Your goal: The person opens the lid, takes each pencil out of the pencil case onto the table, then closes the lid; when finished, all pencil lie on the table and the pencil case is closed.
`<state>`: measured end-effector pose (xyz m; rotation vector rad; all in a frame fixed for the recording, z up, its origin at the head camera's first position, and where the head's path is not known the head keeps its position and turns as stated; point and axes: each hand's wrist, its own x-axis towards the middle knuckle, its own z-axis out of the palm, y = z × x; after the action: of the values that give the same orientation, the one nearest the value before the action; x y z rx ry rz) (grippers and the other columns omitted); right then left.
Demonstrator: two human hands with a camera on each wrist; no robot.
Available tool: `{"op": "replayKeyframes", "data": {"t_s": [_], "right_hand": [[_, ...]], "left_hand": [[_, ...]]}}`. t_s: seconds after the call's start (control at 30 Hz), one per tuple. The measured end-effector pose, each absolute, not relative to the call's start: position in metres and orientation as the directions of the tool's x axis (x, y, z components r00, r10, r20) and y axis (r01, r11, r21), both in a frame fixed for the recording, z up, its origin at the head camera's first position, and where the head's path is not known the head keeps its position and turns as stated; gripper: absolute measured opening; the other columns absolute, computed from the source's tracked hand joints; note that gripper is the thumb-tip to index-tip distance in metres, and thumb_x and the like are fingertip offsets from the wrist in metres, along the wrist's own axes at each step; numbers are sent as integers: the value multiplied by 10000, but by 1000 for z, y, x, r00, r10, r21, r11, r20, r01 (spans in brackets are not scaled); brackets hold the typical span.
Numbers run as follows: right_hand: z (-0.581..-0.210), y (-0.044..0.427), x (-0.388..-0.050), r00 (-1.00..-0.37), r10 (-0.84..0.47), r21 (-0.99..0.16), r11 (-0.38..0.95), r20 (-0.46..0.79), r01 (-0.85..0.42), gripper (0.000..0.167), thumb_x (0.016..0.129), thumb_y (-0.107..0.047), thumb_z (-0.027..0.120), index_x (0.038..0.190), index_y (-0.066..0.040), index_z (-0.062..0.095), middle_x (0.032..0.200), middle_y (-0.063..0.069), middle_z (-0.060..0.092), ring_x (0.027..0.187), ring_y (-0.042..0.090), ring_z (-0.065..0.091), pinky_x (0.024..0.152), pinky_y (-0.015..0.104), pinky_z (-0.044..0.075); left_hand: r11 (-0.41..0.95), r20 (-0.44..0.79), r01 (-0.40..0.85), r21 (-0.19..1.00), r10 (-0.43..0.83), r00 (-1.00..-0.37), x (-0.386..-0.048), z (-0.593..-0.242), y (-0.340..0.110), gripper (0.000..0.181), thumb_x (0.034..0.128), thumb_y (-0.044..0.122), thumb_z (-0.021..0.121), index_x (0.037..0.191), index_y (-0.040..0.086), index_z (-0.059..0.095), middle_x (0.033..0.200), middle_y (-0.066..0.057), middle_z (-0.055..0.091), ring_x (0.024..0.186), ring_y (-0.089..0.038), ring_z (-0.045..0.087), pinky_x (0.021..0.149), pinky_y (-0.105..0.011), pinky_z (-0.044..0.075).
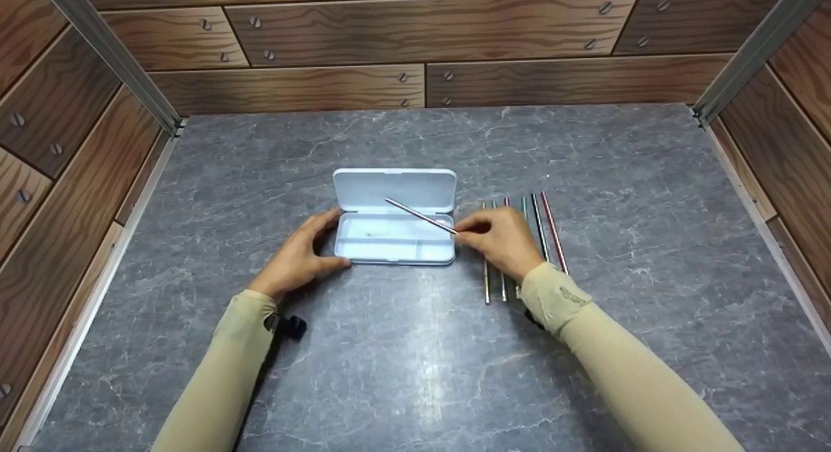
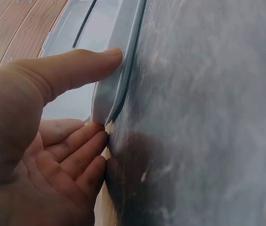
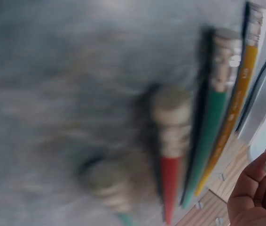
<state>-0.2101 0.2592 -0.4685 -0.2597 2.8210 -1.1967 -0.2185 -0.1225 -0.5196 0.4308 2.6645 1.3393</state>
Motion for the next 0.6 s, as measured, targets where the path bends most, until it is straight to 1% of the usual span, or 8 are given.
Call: {"op": "replayKeyframes", "data": {"t_s": [0.07, 0.13, 0.33, 0.43, 0.5, 0.57, 0.6], "right_hand": [[-469, 267, -207, -987, -163, -720, 684, 1, -114, 230, 962, -193, 901, 1166, -88, 885, 1174, 161, 859, 926, -35, 683, 806, 87, 532], [-469, 274, -203, -989, -149, -721, 686, -6, -99, 244, 967, -206, 897, 1178, -84, 880, 1186, 167, 855, 911, -62, 670, 798, 84, 532], [-467, 296, -191, -994, -107, -728, 683, -16, -62, 266, 964, -231, 904, 1186, -86, 877, 1175, 175, 854, 879, -48, 681, 760, 116, 555], [-469, 308, -184, -996, -89, -721, 691, -16, -50, 272, 964, -237, 905, 1184, -81, 875, 1167, 179, 853, 864, -51, 679, 742, 128, 564], [-471, 315, -180, -996, -83, -714, 698, -10, -51, 273, 966, -229, 902, 1187, -72, 871, 1158, 186, 851, 855, -53, 672, 732, 129, 564], [-473, 322, -175, -997, -74, -714, 699, -11, -44, 288, 967, -233, 903, 1198, -66, 868, 1160, 188, 850, 848, -61, 666, 720, 130, 562], [-474, 326, -173, -998, -68, -713, 700, -13, -38, 288, 968, -236, 901, 1200, -69, 868, 1155, 181, 852, 843, -58, 668, 712, 138, 566]], "left_hand": [[562, -25, 159, 812, 306, -952, -216, -513, -121, 992, 899, 171, 947, 1733, 92, 416, 1721, -189, 503, 1635, -396, 444, 1379, -565, 351], [566, -36, 151, 810, 305, -952, -216, -511, -121, 994, 905, 167, 944, 1739, 96, 407, 1715, -180, 509, 1635, -380, 448, 1380, -549, 355], [564, -22, 164, 809, 309, -951, -218, -514, -120, 989, 903, 181, 946, 1735, 101, 417, 1683, -160, 542, 1618, -364, 472, 1375, -539, 365], [573, 0, 187, 798, 311, -951, -225, -528, -122, 1010, 886, 218, 962, 1736, 129, 424, 1672, -143, 554, 1605, -350, 489, 1365, -527, 384], [570, -4, 185, 800, 313, -950, -225, -528, -123, 1014, 888, 217, 961, 1740, 135, 418, 1682, -150, 545, 1611, -359, 481, 1370, -532, 377], [579, 15, 204, 790, 315, -949, -227, -535, -124, 1001, 890, 227, 960, 1734, 137, 429, 1671, -159, 553, 1594, -366, 497, 1354, -527, 400], [573, 12, 201, 795, 316, -949, -225, -531, -123, 989, 897, 212, 953, 1732, 124, 429, 1671, -172, 550, 1596, -379, 493, 1358, -537, 391]]}}
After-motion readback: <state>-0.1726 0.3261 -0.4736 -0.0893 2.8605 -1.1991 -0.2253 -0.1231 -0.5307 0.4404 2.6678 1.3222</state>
